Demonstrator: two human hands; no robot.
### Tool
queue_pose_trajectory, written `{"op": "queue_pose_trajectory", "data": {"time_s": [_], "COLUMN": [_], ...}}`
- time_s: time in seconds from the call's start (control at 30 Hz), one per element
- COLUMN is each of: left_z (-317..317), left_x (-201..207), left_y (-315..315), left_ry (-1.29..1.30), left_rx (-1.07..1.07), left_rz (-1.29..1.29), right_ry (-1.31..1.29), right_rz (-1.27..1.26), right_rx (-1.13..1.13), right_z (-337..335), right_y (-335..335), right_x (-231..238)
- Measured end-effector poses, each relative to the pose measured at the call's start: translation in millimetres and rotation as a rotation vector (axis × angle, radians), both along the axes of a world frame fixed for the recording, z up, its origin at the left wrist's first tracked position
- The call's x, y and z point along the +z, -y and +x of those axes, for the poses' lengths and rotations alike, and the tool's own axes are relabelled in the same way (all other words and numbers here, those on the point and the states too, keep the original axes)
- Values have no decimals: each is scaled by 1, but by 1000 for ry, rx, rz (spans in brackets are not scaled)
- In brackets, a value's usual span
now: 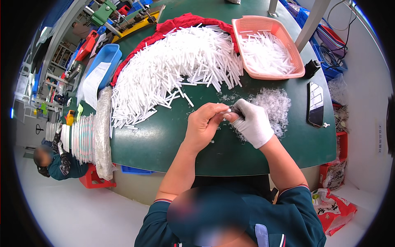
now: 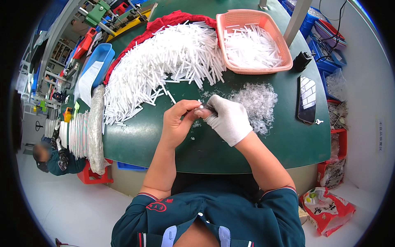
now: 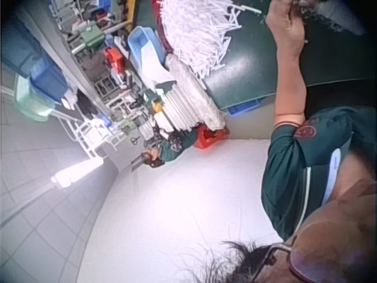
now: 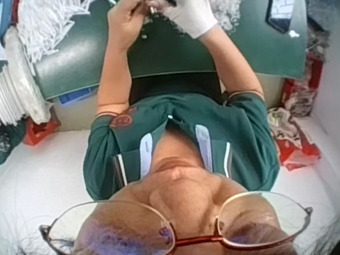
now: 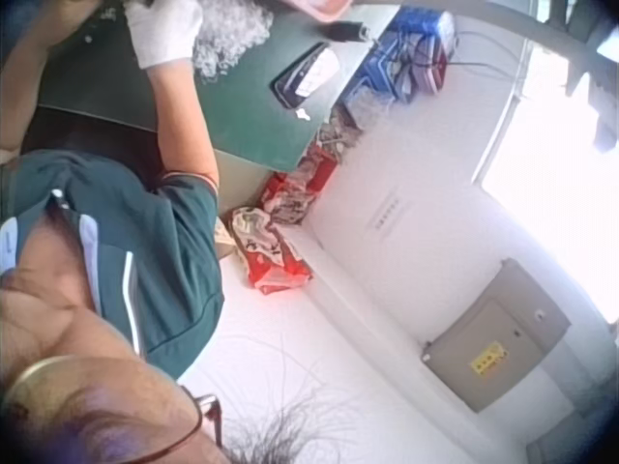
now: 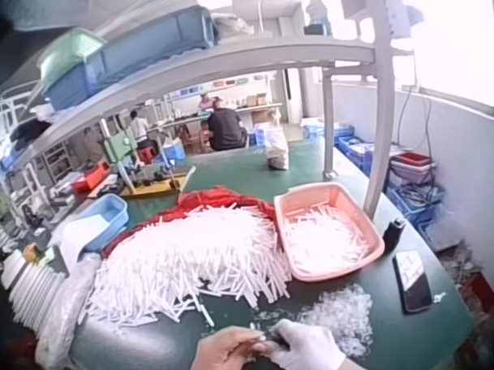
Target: The person puts on a protective glove, picks up a utility knife, and trims plastic tubes one by one with the knife.
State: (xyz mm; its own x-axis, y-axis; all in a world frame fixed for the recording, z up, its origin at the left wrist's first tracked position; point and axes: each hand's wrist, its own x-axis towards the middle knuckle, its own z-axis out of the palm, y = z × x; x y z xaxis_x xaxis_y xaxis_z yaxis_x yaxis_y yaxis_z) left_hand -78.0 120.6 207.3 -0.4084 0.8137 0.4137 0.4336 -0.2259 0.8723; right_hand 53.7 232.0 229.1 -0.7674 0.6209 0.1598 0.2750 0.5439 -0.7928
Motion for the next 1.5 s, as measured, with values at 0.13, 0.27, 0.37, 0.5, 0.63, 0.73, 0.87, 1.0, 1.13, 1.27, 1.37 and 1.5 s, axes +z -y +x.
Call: {"op": "queue_pose_trajectory", "data": {"time_s": [0.13, 0.27, 0.37, 0.5, 0.63, 0.73, 0.87, 1.0, 1.13, 1.27, 1.37, 1.5], "left_z": [-1, 0, 0, -1, -2, -2, -2, -2, -2, -2, -3, -4], "left_x": [1, 4, 4, 2, 3, 3, 3, 1, 2, 3, 4, 3], "left_y": [3, 1, 2, 0, 1, 1, 1, 2, 1, 2, 3, 1], "left_ry": [-10, -25, 5, -64, -55, -55, -26, -21, -35, -32, -38, -72], "left_rx": [-9, 5, -11, 13, 6, 8, 1, 4, 8, 5, -13, -12], "left_rz": [-42, 0, -44, 3, 6, 0, -1, -1, -3, -8, -31, 11], "right_ry": [0, -12, 0, 10, 28, 28, 17, 9, 12, 12, 23, 59], "right_rz": [4, 16, 4, 7, 29, 60, 68, 61, 61, 56, 96, 144], "right_rx": [11, 1, 6, 17, 18, 9, 7, -1, 5, 23, 18, 18], "right_z": [0, 0, 0, 0, 0, 0, 0, 0, 0, 0, 0, 0], "right_y": [0, 0, -1, 0, 0, 0, 0, 1, 0, 0, 0, 0], "right_x": [0, -1, -1, 0, 3, 2, 1, 2, 1, 1, 1, 2]}}
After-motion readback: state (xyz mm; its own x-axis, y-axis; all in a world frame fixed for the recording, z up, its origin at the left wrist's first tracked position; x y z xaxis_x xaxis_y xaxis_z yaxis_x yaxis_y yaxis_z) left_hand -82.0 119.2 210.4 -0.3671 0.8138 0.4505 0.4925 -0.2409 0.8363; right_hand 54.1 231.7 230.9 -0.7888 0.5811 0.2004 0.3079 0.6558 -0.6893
